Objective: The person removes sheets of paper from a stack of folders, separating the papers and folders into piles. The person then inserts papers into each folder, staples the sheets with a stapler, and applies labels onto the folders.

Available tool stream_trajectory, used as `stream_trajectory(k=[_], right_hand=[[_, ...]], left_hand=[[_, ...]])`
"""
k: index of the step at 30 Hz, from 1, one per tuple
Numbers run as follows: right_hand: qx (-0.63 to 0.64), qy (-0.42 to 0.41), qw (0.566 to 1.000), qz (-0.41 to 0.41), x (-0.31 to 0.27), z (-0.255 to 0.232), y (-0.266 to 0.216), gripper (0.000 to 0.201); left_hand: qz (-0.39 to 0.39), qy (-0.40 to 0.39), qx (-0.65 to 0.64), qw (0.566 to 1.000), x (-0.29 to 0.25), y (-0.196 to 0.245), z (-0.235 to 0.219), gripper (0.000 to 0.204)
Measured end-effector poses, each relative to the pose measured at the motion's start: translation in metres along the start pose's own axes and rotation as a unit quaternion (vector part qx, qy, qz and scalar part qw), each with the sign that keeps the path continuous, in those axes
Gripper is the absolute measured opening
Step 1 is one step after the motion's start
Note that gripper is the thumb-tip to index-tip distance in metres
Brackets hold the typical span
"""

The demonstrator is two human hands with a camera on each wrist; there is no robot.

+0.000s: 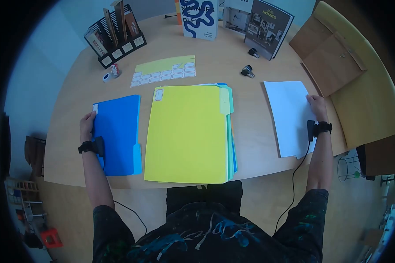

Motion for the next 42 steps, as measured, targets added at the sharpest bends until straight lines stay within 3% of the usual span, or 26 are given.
stream_trajectory(k=[7, 9, 10, 13, 15, 16, 18, 19, 21, 24, 28, 31, 34, 36, 39, 42], right_hand=[[-0.047, -0.007, 0.999, 0.000, 0.003, 0.013, 0.015, 0.040], [-0.133, 0.056, 0.989, 0.007, 0.005, 0.010, 0.018, 0.045], [-0.133, 0.057, 0.990, 0.008, 0.003, 0.012, 0.010, 0.045], [-0.219, 0.084, 0.972, -0.023, -0.014, 0.020, -0.036, 0.058], [-0.281, 0.062, 0.957, -0.030, -0.018, 0.037, -0.049, 0.077], [-0.281, 0.063, 0.957, -0.028, -0.024, 0.035, -0.061, 0.077], [-0.285, -0.077, 0.952, 0.083, -0.031, 0.034, -0.066, 0.096], [-0.283, -0.075, 0.953, 0.083, -0.031, 0.028, -0.066, 0.096], [-0.248, -0.133, 0.956, 0.084, -0.029, 0.026, -0.054, 0.099], [-0.230, -0.126, 0.962, 0.080, -0.019, 0.024, -0.021, 0.093], [-0.229, -0.126, 0.963, 0.060, -0.020, 0.019, -0.015, 0.086], [-0.260, -0.081, 0.962, 0.022, -0.019, 0.017, -0.014, 0.082], [-0.266, -0.076, 0.960, 0.049, -0.014, 0.019, -0.011, 0.084], [-0.294, -0.089, 0.944, 0.124, -0.029, 0.012, -0.020, 0.083], [-0.325, -0.110, 0.928, 0.143, -0.051, 0.004, -0.049, 0.083], [-0.326, -0.139, 0.924, 0.143, -0.050, 0.006, -0.048, 0.080]], left_hand=[[0.018, 0.024, 0.149, 0.988, -0.017, 0.008, 0.004, 0.053], [0.073, 0.104, 0.255, 0.959, -0.020, 0.022, 0.004, 0.054], [0.074, 0.104, 0.255, 0.958, -0.022, 0.029, 0.009, 0.054], [0.100, 0.058, 0.219, 0.969, -0.040, 0.069, 0.036, 0.055], [0.120, -0.073, 0.094, 0.986, -0.063, 0.102, 0.071, 0.059], [0.122, -0.075, 0.094, 0.985, -0.080, 0.120, 0.080, 0.059], [0.119, -0.181, 0.050, 0.975, -0.117, 0.149, 0.110, 0.061], [0.121, -0.180, 0.050, 0.975, -0.124, 0.155, 0.118, 0.061], [0.105, -0.257, 0.048, 0.959, -0.138, 0.156, 0.140, 0.059], [0.099, -0.256, 0.055, 0.960, -0.130, 0.135, 0.152, 0.059], [0.089, -0.232, 0.056, 0.967, -0.127, 0.122, 0.155, 0.056], [0.089, -0.230, 0.018, 0.969, -0.131, 0.125, 0.158, 0.054], [0.100, -0.253, 0.017, 0.962, -0.137, 0.130, 0.164, 0.053], [0.102, -0.255, 0.012, 0.961, -0.136, 0.127, 0.168, 0.052], [0.106, -0.258, 0.009, 0.960, -0.133, 0.123, 0.172, 0.051], [0.098, -0.257, 0.003, 0.961, -0.133, 0.121, 0.172, 0.049]])
Point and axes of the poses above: each hand's wrist, its own x-axis towards the middle knuckle, its own z-axis out of the palm, y = z × x, the point moved 7 cm from there along x, towards the middle knuckle, and after that the axes turned 5 degrees about -x, right-handed, at the moved point
